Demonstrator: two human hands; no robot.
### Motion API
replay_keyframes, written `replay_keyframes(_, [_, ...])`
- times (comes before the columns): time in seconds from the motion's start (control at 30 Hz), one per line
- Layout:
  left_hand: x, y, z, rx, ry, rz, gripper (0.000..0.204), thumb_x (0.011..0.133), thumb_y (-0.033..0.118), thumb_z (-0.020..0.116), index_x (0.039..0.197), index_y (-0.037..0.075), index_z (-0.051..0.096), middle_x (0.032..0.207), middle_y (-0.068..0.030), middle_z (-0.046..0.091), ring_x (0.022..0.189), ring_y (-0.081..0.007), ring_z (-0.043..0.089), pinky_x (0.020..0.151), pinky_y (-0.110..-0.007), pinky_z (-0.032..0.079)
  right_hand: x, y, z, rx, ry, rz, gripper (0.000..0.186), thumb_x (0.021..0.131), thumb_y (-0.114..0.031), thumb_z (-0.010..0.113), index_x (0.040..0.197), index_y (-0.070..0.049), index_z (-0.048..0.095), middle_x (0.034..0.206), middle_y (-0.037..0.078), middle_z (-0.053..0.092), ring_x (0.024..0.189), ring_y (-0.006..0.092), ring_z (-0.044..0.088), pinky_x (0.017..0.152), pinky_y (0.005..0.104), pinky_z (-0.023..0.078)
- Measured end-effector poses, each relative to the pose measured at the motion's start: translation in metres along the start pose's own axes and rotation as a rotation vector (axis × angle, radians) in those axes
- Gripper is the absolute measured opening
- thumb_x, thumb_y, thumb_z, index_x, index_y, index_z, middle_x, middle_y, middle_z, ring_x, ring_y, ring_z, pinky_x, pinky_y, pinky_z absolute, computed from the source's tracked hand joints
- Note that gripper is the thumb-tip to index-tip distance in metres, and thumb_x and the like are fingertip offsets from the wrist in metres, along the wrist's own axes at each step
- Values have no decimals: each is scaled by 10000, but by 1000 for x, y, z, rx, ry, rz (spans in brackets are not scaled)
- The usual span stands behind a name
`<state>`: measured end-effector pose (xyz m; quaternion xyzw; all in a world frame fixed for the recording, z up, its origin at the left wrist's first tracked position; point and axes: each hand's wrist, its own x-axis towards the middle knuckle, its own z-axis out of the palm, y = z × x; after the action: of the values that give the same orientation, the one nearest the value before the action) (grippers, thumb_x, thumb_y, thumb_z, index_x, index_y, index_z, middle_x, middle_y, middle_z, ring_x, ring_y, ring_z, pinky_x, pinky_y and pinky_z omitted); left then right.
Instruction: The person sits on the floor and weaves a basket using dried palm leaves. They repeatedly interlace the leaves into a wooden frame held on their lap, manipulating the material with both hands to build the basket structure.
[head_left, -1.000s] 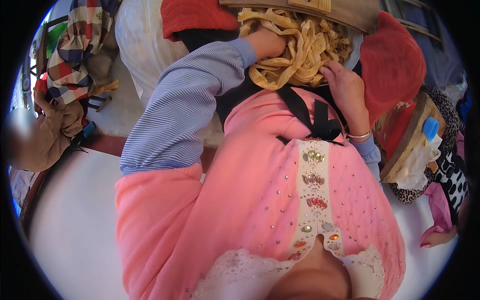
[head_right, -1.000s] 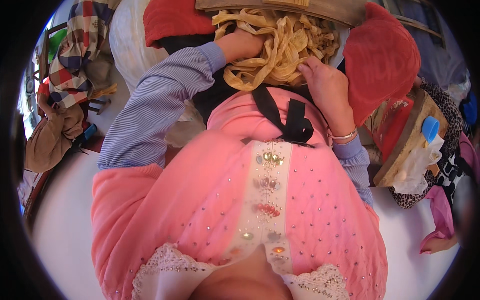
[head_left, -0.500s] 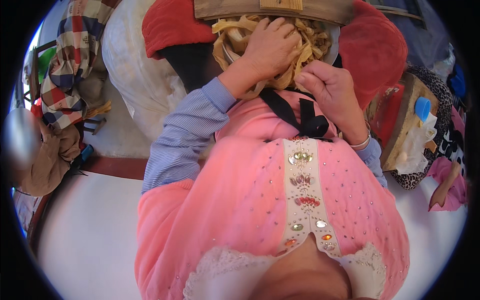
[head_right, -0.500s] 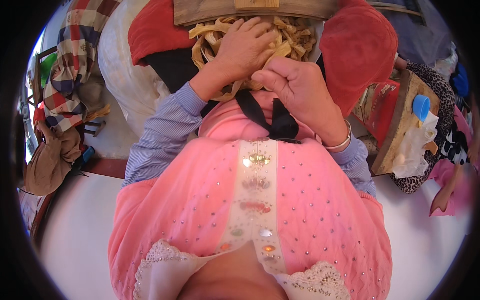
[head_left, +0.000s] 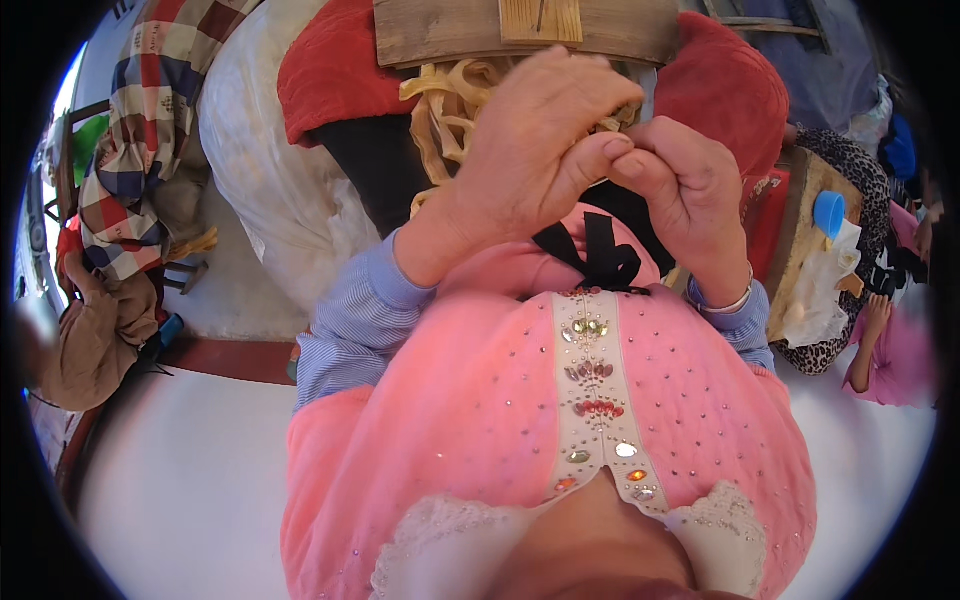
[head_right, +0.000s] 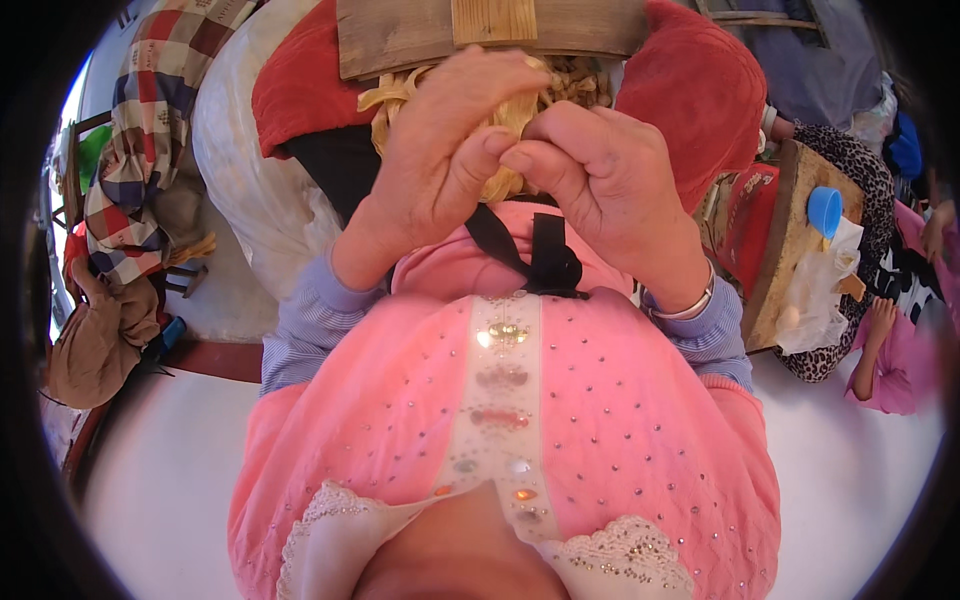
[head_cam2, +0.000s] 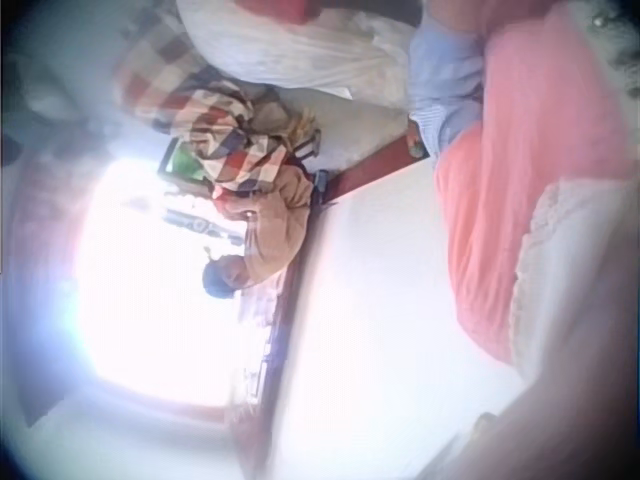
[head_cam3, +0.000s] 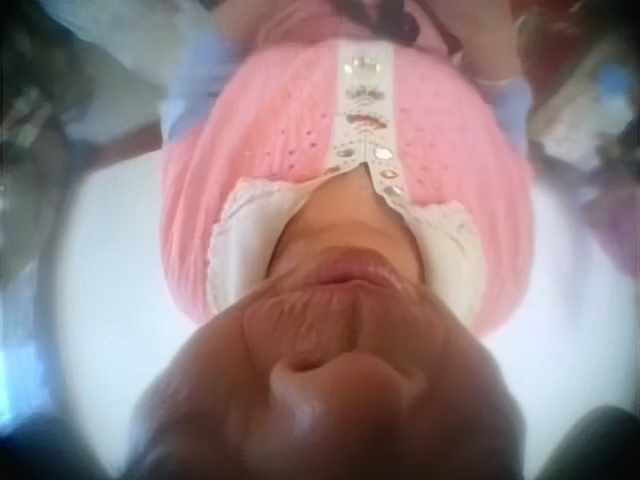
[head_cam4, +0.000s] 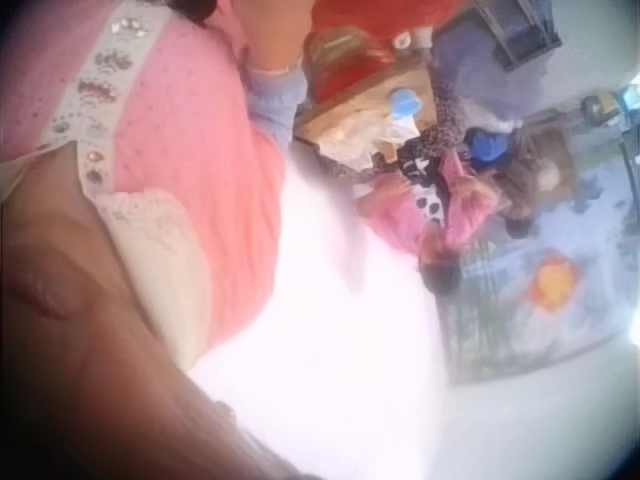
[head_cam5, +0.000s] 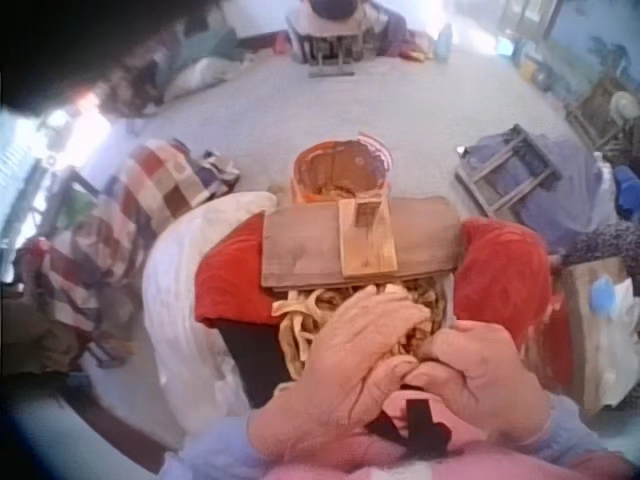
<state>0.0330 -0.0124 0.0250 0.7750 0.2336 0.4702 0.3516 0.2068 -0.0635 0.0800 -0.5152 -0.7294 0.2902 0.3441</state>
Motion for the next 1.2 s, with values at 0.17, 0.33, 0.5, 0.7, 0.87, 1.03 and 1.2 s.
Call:
replay_keyframes(0.17, [9, 8, -11, -620, -519, -877, 377, 971, 322, 520, 1056, -35, 606, 776, -37, 614, 690, -94, 571, 641, -244, 473, 20, 31, -14, 147, 274, 193, 179, 919, -176, 615, 854, -10, 637, 641, 35, 575, 559, 75, 472, 501, 234, 390])
replay_keyframes(0.33, [40, -14, -34, -109, -250, -462, 299, 956, 251, 562, 812, 8, 661, 669, 28, 556, 643, -21, 477, 538, -193, 384, 8, 33, 17, 272, -302, 273, 143, 913, -135, 612, 889, -1, 657, 634, -26, 545, 540, 51, 463, 496, 231, 406])
replay_keyframes(0.5, [28, -23, -1, -985, -104, -812, 271, 989, 266, 478, 989, 32, 615, 603, 67, 399, 522, -22, 343, 454, -186, 253, 29, 22, 24, 962, 91, 256, 185, 907, -123, 624, 1036, -9, 691, 625, -43, 541, 505, 22, 453, 457, 176, 342])
replay_keyframes(0.7, [23, -34, 33, -903, 39, -732, 156, 949, 179, 543, 1052, 61, 539, 680, 65, 429, 516, -12, 325, 445, -177, 230, 51, 95, 59, 310, 431, 139, 214, 890, -123, 616, 1083, -61, 685, 722, 12, 657, 633, 117, 581, 562, 259, 456])
replay_keyframes(0.87, [15, -47, 27, -1007, 12, -956, 133, 932, 154, 577, 1034, 70, 558, 691, 63, 451, 530, -8, 347, 453, -168, 252, 50, 97, 56, -291, 372, 61, 222, 812, -126, 621, 1020, -135, 701, 804, 51, 659, 716, 251, 623, 673, 333, 476])
replay_keyframes(1.03, [2, -61, 16, -509, -139, -791, 82, 906, 124, 593, 956, 59, 584, 693, -1, 519, 564, -83, 459, 494, -224, 365, 46, 95, 46, -540, 274, -32, 102, 760, -136, 634, 849, -119, 680, 818, 43, 653, 758, 285, 608, 744, 343, 445])
replay_keyframes(1.2, [-11, -57, 17, 482, -113, -202, 171, 847, 78, 604, 1007, 20, 613, 843, -108, 630, 718, -260, 616, 637, -354, 488, 23, 100, 68, 564, 65, 551, 264, 952, -294, 566, 929, -53, 671, 900, 17, 645, 843, 97, 596, 791, 278, 465])
